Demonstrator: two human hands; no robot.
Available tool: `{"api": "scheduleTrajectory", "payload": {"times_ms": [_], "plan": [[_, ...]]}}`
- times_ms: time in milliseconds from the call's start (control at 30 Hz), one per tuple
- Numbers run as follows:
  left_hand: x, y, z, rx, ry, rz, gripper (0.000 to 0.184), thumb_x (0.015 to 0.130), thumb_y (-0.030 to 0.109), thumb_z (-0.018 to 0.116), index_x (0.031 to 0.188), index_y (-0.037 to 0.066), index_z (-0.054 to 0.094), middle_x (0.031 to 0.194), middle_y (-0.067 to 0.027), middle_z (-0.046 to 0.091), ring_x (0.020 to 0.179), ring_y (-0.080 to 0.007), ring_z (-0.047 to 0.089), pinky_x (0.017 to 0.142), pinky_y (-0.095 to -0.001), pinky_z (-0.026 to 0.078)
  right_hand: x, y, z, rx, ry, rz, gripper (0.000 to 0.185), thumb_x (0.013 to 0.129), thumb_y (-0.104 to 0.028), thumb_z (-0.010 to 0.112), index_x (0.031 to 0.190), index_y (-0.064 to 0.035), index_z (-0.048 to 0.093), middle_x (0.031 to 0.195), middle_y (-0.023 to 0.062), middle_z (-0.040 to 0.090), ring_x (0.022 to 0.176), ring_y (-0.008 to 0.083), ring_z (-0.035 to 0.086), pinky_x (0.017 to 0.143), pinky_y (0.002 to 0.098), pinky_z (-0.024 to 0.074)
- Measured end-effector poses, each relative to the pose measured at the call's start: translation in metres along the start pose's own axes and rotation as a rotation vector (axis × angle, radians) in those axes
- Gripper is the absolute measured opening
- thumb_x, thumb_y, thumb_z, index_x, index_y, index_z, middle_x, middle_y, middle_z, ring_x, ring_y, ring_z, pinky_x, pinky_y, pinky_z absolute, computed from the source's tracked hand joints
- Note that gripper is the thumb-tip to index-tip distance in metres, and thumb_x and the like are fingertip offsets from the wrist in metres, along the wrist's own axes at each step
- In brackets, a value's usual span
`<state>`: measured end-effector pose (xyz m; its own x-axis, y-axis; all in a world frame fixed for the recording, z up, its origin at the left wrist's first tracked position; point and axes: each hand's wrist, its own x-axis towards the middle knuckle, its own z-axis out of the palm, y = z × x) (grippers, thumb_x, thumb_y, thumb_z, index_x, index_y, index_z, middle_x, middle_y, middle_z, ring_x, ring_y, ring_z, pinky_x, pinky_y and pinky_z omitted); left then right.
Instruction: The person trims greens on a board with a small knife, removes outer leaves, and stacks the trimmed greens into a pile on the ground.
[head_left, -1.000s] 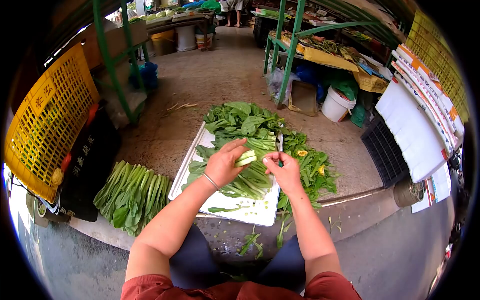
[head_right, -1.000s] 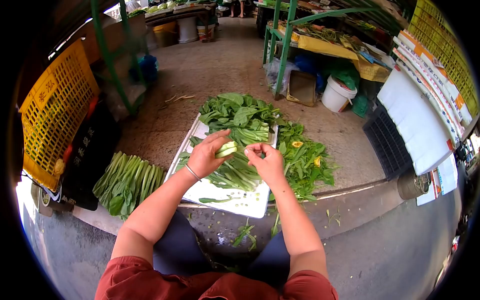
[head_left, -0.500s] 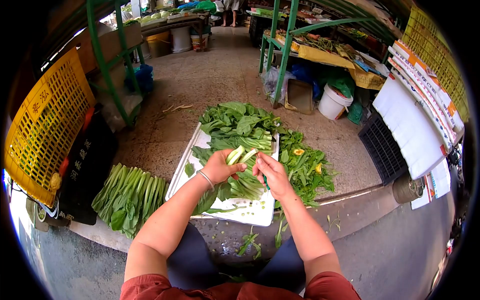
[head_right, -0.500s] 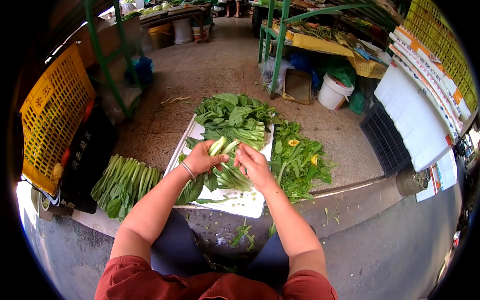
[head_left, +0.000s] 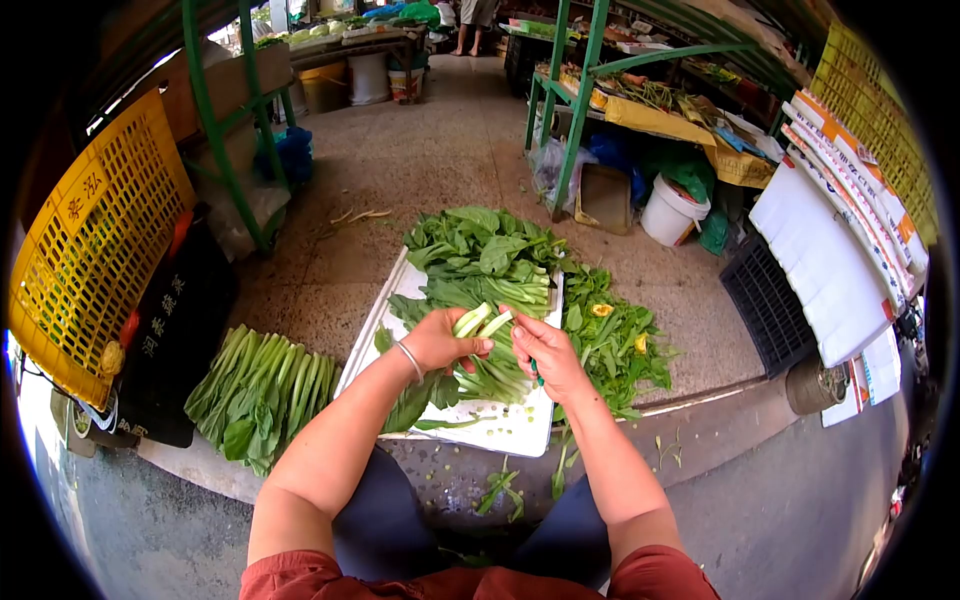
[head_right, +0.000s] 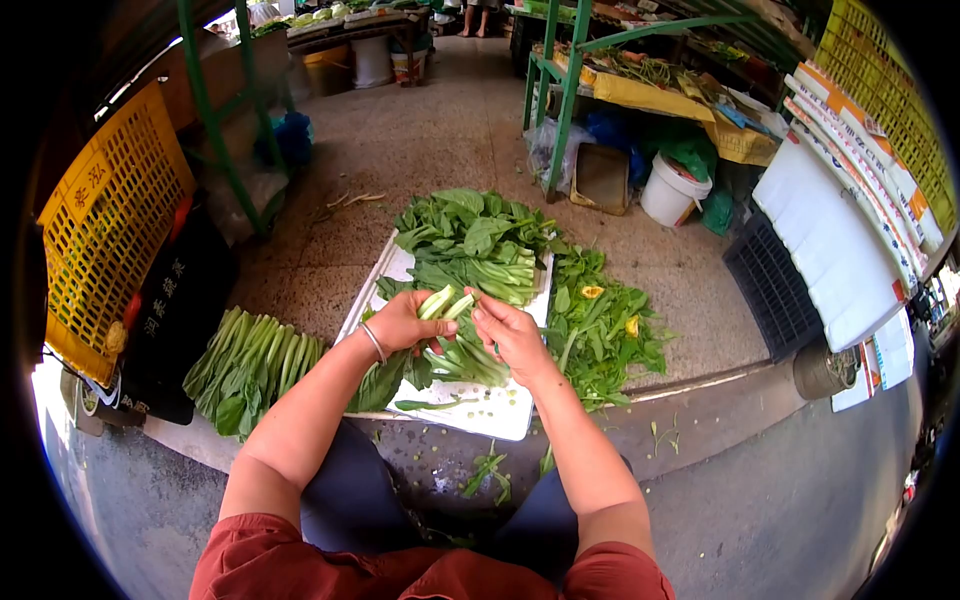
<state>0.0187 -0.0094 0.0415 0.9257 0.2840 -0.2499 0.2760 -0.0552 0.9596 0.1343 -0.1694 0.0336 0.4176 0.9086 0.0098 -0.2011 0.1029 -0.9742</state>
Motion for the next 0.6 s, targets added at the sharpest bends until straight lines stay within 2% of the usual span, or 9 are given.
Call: {"api": "scheduleTrajectory", "payload": {"times_ms": [233, 300, 333, 367, 433, 467, 500, 567, 600], "plan": [[-0.001, 0.002, -0.005, -0.041, -0.080, -0.021, 0.028, 0.077, 0.020, 0.069, 0.096, 0.005, 0.055, 0.078, -0.0051, 0.065, 0.060, -0.0113, 0.062, 0.039, -0.0195, 0.041, 0.010, 0.017, -0.021, -0.003, 0.050, 0.016, 0.037, 0.090, -0.020, 0.050, 0.126, -0.0095, 0.046, 0.064, -0.0074, 0.036, 0.052, 0.0023, 0.030, 0.044, 0.0165, 0.0251], [0.002, -0.004, -0.008, -0.097, 0.045, 0.033, 0.028, 0.077, 0.020, 0.069, 0.097, 0.006, 0.055, 0.078, -0.0045, 0.064, 0.063, -0.0111, 0.061, 0.040, -0.0206, 0.041, 0.016, 0.027, -0.032, -0.135, 0.356, 0.154, 0.041, 0.088, -0.022, 0.055, 0.125, -0.0074, 0.047, 0.064, -0.0057, 0.041, 0.053, 0.0026, 0.035, 0.044, 0.0162, 0.0283], [0.007, -0.009, -0.011, -0.034, 0.178, -0.007, 0.028, 0.076, 0.020, 0.069, 0.097, 0.006, 0.056, 0.077, -0.0034, 0.063, 0.063, -0.0106, 0.059, 0.041, -0.0227, 0.042, 0.021, 0.038, -0.042, -0.273, 0.458, 0.174, 0.044, 0.085, -0.023, 0.058, 0.123, -0.0041, 0.047, 0.063, -0.0026, 0.046, 0.051, 0.0046, 0.038, 0.046, 0.0181, 0.0337], [0.011, -0.015, -0.017, 0.003, 0.280, 0.040, 0.029, 0.076, 0.021, 0.070, 0.097, 0.006, 0.057, 0.075, -0.0028, 0.061, 0.061, -0.0100, 0.055, 0.042, -0.0241, 0.043, 0.028, 0.054, -0.058, -0.410, 0.556, 0.211, 0.048, 0.082, -0.024, 0.061, 0.122, -0.0007, 0.047, 0.063, 0.0005, 0.051, 0.050, 0.0065, 0.042, 0.047, 0.0199, 0.0390], [0.012, -0.021, -0.031, 0.115, 0.478, 0.084, 0.031, 0.074, 0.025, 0.071, 0.096, 0.007, 0.059, 0.075, -0.0020, 0.059, 0.056, -0.0103, 0.051, 0.044, -0.0254, 0.044, 0.039, 0.116, -0.119, -0.918, 0.559, 0.079, 0.056, 0.077, -0.028, 0.067, 0.120, 0.0012, 0.048, 0.075, 0.0064, 0.060, 0.056, 0.0118, 0.052, 0.053, 0.0261, 0.0448], [0.012, -0.024, -0.039, 0.119, 0.539, 0.085, 0.032, 0.074, 0.026, 0.072, 0.095, 0.007, 0.059, 0.074, -0.0016, 0.059, 0.057, -0.0102, 0.051, 0.045, -0.0257, 0.044, 0.028, 0.105, -0.114, -0.968, 0.543, 0.196, 0.042, 0.075, -0.027, 0.068, 0.105, 0.0003, 0.058, 0.077, 0.0101, 0.063, 0.061, 0.0159, 0.058, 0.059, 0.0304, 0.0469], [0.008, -0.024, -0.045, 0.112, 0.555, 0.134, 0.029, 0.075, 0.024, 0.071, 0.093, 0.006, 0.059, 0.075, -0.0023, 0.061, 0.059, -0.0099, 0.053, 0.049, -0.0248, 0.045, 0.022, 0.093, -0.109, -1.163, 0.448, 0.319, 0.023, 0.074, -0.023, 0.066, 0.086, -0.0027, 0.063, 0.068, 0.0089, 0.062, 0.061, 0.0158, 0.058, 0.060, 0.0281, 0.0464], [0.009, -0.031, -0.061, 0.142, 0.591, 0.117, 0.027, 0.076, 0.023, 0.070, 0.092, 0.005, 0.058, 0.076, -0.0039, 0.062, 0.062, -0.0099, 0.055, 0.053, -0.0235, 0.046, 0.019, 0.092, -0.100, -1.146, 0.443, 0.371, 0.017, 0.074, -0.021, 0.064, 0.074, -0.0043, 0.062, 0.062, 0.0067, 0.060, 0.055, 0.0149, 0.058, 0.055, 0.0279, 0.0460], [0.008, -0.033, -0.066, 0.138, 0.563, 0.130, 0.026, 0.076, 0.022, 0.070, 0.092, 0.004, 0.057, 0.077, -0.0047, 0.062, 0.063, -0.0100, 0.056, 0.054, -0.0234, 0.046, 0.015, 0.095, -0.094, -1.140, 0.431, 0.398, 0.017, 0.074, -0.021, 0.064, 0.074, -0.0043, 0.062, 0.062, 0.0067, 0.060, 0.055, 0.0149, 0.058, 0.055, 0.0279, 0.0460]]}}
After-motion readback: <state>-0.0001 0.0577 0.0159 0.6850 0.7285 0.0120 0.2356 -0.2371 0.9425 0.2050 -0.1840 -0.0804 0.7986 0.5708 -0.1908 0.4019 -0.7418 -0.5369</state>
